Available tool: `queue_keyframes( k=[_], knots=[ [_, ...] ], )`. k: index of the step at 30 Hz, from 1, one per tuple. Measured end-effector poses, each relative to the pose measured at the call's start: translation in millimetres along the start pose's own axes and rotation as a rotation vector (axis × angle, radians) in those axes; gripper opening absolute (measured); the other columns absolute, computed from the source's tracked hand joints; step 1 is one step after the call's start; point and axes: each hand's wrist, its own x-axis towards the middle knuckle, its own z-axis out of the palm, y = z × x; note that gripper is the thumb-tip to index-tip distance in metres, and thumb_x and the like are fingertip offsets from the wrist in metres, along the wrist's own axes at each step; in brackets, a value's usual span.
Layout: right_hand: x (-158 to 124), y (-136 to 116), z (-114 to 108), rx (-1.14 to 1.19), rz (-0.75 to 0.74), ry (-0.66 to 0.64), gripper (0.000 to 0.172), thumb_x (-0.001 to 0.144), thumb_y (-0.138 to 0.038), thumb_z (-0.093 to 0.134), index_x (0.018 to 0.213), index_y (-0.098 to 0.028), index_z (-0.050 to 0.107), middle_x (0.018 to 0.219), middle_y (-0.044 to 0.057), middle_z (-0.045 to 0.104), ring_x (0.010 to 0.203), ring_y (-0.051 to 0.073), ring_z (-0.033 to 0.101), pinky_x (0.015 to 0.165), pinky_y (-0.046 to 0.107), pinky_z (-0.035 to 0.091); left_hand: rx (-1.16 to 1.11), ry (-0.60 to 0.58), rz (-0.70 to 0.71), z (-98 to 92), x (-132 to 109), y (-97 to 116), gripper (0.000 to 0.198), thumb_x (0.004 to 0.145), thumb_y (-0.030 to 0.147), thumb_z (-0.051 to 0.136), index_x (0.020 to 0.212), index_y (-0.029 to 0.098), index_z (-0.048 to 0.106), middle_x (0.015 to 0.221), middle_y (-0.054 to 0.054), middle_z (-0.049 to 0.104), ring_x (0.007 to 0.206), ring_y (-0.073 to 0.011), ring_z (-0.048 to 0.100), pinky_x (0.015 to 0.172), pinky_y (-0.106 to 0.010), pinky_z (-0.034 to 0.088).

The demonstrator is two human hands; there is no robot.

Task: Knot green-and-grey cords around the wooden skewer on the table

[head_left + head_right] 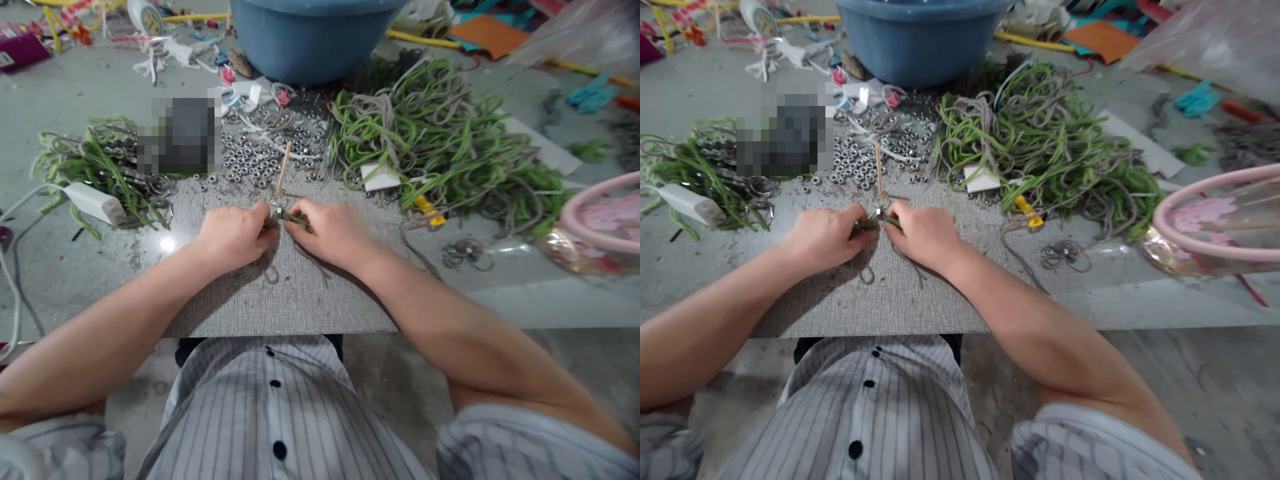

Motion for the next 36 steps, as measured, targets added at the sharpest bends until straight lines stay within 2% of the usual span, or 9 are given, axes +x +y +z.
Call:
queue_keyframes(
  k=[6,12,16,20,22,27,31,33,36],
  knots=[
    [0,2,-4,-0.009,-0.046,-0.077,0.020,0.089,-0.028,0.046,0.090,-0.017,0.063,0.067,0.003,0.061,0.057,0.015,0.047,0.054,0.028,0.023,0.061,-0.064,0.027,-4.1,0,0,0.035,0.095,0.036,0.038,0.111,0.018,0.064,0.081,-0.010,0.070,0.080,-0.0268,0.068,0.067,-0.033,0.046],
    [1,3,-10,-0.046,-0.100,-0.140,0.017,0.084,-0.026,0.048,0.082,-0.019,0.063,0.069,0.004,0.061,0.061,0.016,0.047,0.055,0.029,0.021,0.139,-0.105,0.176,-10.6,-1,-6,0.033,0.094,0.031,0.038,0.107,0.018,0.065,0.071,-0.009,0.067,0.074,-0.0265,0.066,0.062,-0.032,0.041],
    [0,3,-8,-0.037,-0.096,-0.106,0.019,0.088,-0.029,0.048,0.085,-0.019,0.065,0.068,0.003,0.063,0.062,0.016,0.051,0.055,0.029,0.022,0.124,-0.092,0.163,-10.8,-1,-7,0.032,0.095,0.034,0.040,0.104,0.018,0.067,0.069,-0.007,0.065,0.072,-0.0248,0.065,0.062,-0.031,0.040],
    [0,4,-3,-0.033,-0.041,-0.012,0.030,0.094,-0.039,0.047,0.105,-0.020,0.067,0.073,0.004,0.069,0.064,0.019,0.058,0.054,0.029,0.023,0.082,-0.008,0.104,-6.4,-1,-9,0.042,0.096,0.047,0.038,0.109,0.017,0.065,0.072,-0.008,0.067,0.072,-0.0251,0.065,0.060,-0.030,0.040],
    [0,6,-2,-0.041,-0.022,0.023,0.032,0.096,-0.038,0.045,0.113,-0.022,0.067,0.077,0.004,0.072,0.066,0.020,0.061,0.054,0.029,0.025,0.085,0.034,0.076,-4.4,-1,-11,0.043,0.098,0.045,0.033,0.113,0.017,0.063,0.074,-0.008,0.068,0.070,-0.0239,0.065,0.059,-0.030,0.039],
    [0,13,1,-0.068,-0.077,0.102,0.030,0.096,-0.037,0.046,0.107,-0.026,0.072,0.088,0.004,0.075,0.078,0.023,0.066,0.058,0.032,0.033,0.044,0.135,0.019,-2.8,2,-18,0.030,0.095,0.035,0.040,0.098,0.022,0.067,0.069,-0.005,0.065,0.063,-0.0205,0.061,0.057,-0.029,0.038],
    [6,23,3,-0.086,-0.118,0.275,0.034,0.096,-0.037,0.045,0.092,-0.021,0.075,0.097,0.008,0.074,0.093,0.026,0.064,0.076,0.039,0.043,-0.017,0.230,0.012,0.0,4,-23,0.028,0.092,0.027,0.042,0.090,0.019,0.068,0.082,-0.009,0.067,0.074,-0.0229,0.061,0.064,-0.034,0.044],
    [13,30,6,-0.077,-0.130,0.367,0.034,0.096,-0.037,0.044,0.095,-0.021,0.074,0.109,0.009,0.072,0.106,0.029,0.060,0.089,0.044,0.042,-0.027,0.326,0.048,3.1,5,-26,0.027,0.089,0.022,0.042,0.092,0.016,0.069,0.092,-0.012,0.067,0.088,-0.0271,0.060,0.075,-0.039,0.046],
    [25,41,11,-0.069,-0.120,0.412,0.041,0.098,-0.043,0.038,0.106,-0.021,0.071,0.124,0.011,0.066,0.121,0.030,0.053,0.100,0.049,0.038,-0.040,0.441,0.103,8.6,6,-29,0.031,0.087,0.018,0.042,0.101,0.016,0.069,0.106,-0.015,0.064,0.105,-0.0322,0.054,0.086,-0.047,0.043]
  ],
)
